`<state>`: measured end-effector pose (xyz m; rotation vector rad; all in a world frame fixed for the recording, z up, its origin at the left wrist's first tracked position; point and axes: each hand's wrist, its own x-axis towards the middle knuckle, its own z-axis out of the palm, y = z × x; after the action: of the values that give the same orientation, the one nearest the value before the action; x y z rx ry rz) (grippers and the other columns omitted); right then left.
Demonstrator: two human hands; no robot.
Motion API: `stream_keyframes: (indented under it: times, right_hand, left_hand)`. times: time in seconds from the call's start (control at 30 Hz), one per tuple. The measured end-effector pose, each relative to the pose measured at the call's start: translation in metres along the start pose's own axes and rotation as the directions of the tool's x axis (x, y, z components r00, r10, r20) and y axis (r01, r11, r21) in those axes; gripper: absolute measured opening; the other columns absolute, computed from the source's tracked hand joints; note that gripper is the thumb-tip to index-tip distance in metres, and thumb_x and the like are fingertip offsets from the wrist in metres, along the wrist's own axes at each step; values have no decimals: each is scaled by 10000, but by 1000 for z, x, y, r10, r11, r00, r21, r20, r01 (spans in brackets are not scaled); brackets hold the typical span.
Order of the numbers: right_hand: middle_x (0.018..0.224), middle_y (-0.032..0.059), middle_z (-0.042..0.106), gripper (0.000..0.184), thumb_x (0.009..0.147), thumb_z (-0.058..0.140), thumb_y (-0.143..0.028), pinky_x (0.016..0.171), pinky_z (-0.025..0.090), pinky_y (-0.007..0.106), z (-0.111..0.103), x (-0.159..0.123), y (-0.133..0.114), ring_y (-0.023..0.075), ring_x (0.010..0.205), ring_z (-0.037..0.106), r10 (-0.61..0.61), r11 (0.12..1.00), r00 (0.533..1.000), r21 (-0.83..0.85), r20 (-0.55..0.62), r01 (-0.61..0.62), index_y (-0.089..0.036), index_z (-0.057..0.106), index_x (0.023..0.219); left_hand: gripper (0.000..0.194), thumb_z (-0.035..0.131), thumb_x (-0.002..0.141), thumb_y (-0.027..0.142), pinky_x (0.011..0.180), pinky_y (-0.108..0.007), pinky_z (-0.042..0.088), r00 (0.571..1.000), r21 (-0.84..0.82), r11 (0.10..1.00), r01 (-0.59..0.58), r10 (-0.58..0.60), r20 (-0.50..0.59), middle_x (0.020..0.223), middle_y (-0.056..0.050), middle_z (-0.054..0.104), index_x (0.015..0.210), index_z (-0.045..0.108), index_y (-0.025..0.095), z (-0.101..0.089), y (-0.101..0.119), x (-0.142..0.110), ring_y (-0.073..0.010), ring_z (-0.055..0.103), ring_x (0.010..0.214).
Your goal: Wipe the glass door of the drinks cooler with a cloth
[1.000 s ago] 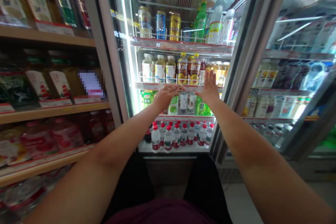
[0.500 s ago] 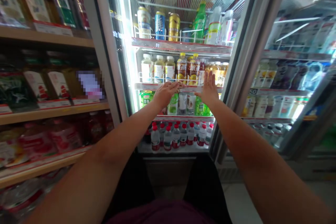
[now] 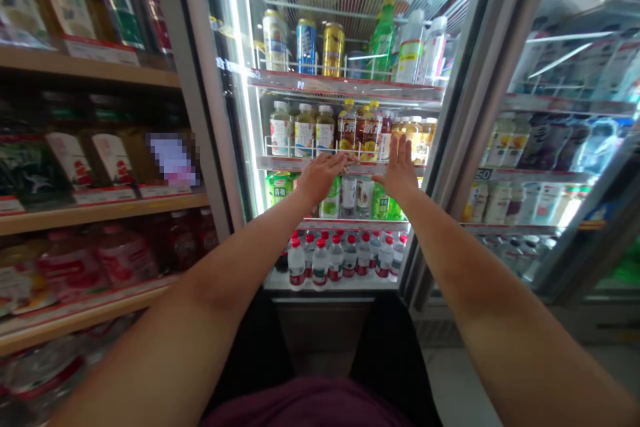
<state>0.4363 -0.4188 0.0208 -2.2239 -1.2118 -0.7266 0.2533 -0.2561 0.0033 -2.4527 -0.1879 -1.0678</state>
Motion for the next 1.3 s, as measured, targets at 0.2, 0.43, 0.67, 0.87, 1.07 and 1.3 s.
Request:
stream_keyframes:
  times: [0.2,0.43,0.67,0.87,1.07,1.3]
  right_hand:
    - [1757,138,-158,1340,887,844,-314,1312,199,606,2,-1,-1,333,1636,-118,-8,1000,1000,4,-17,8,-202,-263,1635]
    - [1750,117,-187,1309,921,803,-364,1299,218,633,8,2,6,349,1630,-126,-44,999,998,20,-41,45,-221,-295,1620]
    - [1754,141,-167,1286,932,788,-379,1306,211,599,4,-1,1,342,1633,-121,-30,1000,999,-10,-27,30,-188,-271,1636]
    - [1746,157,-184,1294,928,791,-389,1299,226,606,3,-1,2,357,1630,-122,-15,1000,1000,-27,9,15,-177,-270,1639]
    - [1740,132,-204,1316,921,801,-380,1288,230,644,10,1,6,342,1629,-132,-44,999,998,-5,-34,43,-210,-300,1622]
    - [1745,129,-196,1363,909,817,-358,1305,201,624,10,1,6,335,1627,-134,-34,999,999,-23,-31,33,-234,-367,1574]
  left_hand:
    - [658,529,910,-63,1112,-451,537,998,30,998,-52,51,38,1552,-82,557,1520,562,181,6,11,-7,-282,514,1389]
    - [663,557,884,-61,1104,-469,543,998,26,1000,-16,17,-60,1568,-103,535,1513,565,150,7,8,2,-292,562,1315]
    - [653,551,890,-84,1112,-466,544,1000,30,999,-24,24,12,1533,-112,570,1505,572,135,3,13,2,-291,561,1336]
    - [653,511,898,-95,1108,-452,544,999,60,998,-26,24,33,1563,-120,537,1513,563,115,-2,22,4,-298,557,1341]
    - [632,545,911,-85,1090,-434,559,995,58,994,-90,88,35,1502,-87,604,1486,598,171,3,20,0,-272,580,1315]
    - [611,552,927,-61,1113,-470,544,998,62,996,-67,67,0,1542,-107,562,1506,572,134,2,11,-3,-299,548,1343]
